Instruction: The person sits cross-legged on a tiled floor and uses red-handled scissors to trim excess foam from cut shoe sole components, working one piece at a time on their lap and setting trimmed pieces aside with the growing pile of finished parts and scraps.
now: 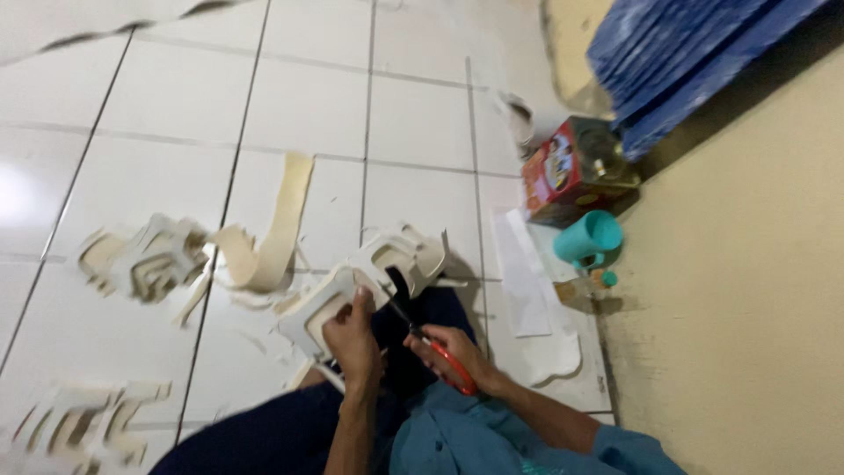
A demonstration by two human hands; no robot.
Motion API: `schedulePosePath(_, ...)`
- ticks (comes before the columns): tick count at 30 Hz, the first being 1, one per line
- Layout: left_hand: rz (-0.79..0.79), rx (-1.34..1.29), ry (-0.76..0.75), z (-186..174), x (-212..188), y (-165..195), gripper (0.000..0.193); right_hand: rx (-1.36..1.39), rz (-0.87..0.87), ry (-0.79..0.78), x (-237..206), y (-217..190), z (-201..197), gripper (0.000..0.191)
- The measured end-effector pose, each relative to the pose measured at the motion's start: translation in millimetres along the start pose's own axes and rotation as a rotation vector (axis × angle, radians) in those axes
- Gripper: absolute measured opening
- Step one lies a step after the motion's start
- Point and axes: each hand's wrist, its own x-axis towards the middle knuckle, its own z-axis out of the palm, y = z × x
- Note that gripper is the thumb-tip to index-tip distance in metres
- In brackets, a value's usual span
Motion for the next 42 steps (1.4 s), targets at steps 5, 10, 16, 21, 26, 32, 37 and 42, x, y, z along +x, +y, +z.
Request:
schedulePosePath(5,-0.055,-0.162,-0.010,-47,8,-3,0.035,0.269,-0.055,-0.223,10,30,33,0.046)
schedulePosePath(10,-0.076,-0.284,0.041,-47,3,-18,0.029,0.162,-0.136,-0.231,19,40,30,0.051)
schedulePosePath(16,-0.066,-0.234,0.058,-30,-1,-25,0.018,-0.029,-0.138,-0.169,32,23,16,0.060)
schedulePosePath(21,-0.061,-0.240,0.080,-17,2,-31,0.011,0.010,-0.082,-0.166,40,6,-4,0.057)
schedulePosePath(26,0.023,-0.401,-0.015,-11,9,-36,0.041,-0.003,0.035,-0.157,45,3,-21,0.054)
schedulePosePath(32,-0.034,-0.316,0.138,14,4,-21,0.008,0.101,-0.137,-0.246,54,-1,-26,0.056)
schedulePosePath(37,-0.021,-0.293,0.136,20,-8,-12,0.008,0.119,-0.126,-0.230,63,-6,-25,0.057)
schedulePosePath(42,-0.011,-0.262,0.118,13,-5,-3,0.010,0.166,-0.097,-0.213,56,-12,-25,0.060)
